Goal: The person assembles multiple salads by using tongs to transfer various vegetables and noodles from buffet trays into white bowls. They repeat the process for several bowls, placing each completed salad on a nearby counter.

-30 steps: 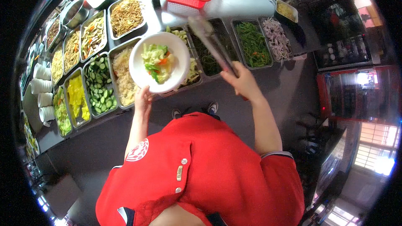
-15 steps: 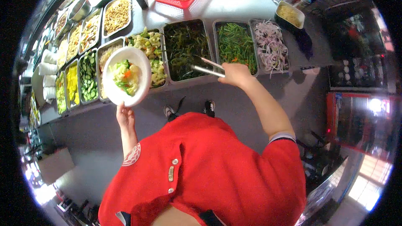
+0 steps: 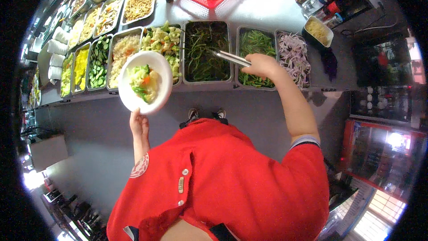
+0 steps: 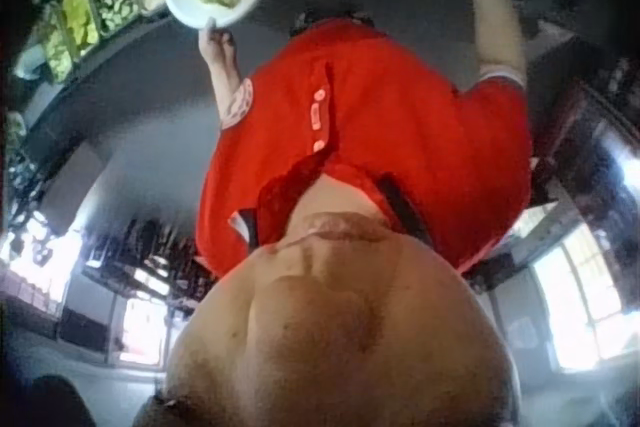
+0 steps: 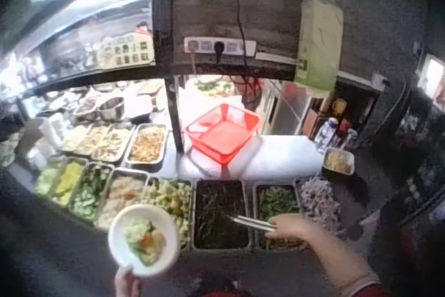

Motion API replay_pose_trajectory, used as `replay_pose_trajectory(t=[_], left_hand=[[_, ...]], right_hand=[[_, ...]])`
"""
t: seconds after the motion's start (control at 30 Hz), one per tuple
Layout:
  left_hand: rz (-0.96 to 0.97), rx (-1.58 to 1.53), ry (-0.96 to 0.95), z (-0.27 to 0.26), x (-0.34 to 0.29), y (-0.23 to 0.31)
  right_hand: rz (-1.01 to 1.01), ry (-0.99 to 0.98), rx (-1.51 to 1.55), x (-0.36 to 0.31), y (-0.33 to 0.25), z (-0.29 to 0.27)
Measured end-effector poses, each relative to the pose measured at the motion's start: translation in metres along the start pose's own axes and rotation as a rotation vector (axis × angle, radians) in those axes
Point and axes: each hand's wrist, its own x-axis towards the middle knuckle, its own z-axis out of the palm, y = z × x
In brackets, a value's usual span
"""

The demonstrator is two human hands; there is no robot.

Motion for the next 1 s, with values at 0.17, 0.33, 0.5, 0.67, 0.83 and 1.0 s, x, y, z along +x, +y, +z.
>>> replay_pose_trajectory(t=[0.17,0.33,0.5,0.67,0.83,1.0], left_hand=[[0.013,-0.028,-0.016,0.004,0.011,-0.003],[-0.012,0.023,0.002,0.001,0.019,0.002],[-0.02,0.022,-0.048,-0.005,0.031,-0.001],[-0.042,0.067,-0.075,0.002,0.04,-0.005],[-0.075,0.091,-0.098,0.009,0.048,-0.008],[-0.069,0.098,-0.059,0.027,0.053,-0.016]], right_hand=[[0.069,-0.097,-0.214,-0.015,-0.024,0.012],[-0.088,0.069,-0.456,0.001,-0.001,0.028],[0.088,-0.097,-0.27,-0.022,-0.032,-0.008],[0.073,0.004,-0.159,-0.038,-0.034,-0.032],[0.066,0.116,-0.112,-0.046,-0.038,-0.051],[0.051,0.198,-0.086,-0.053,-0.041,-0.061]])
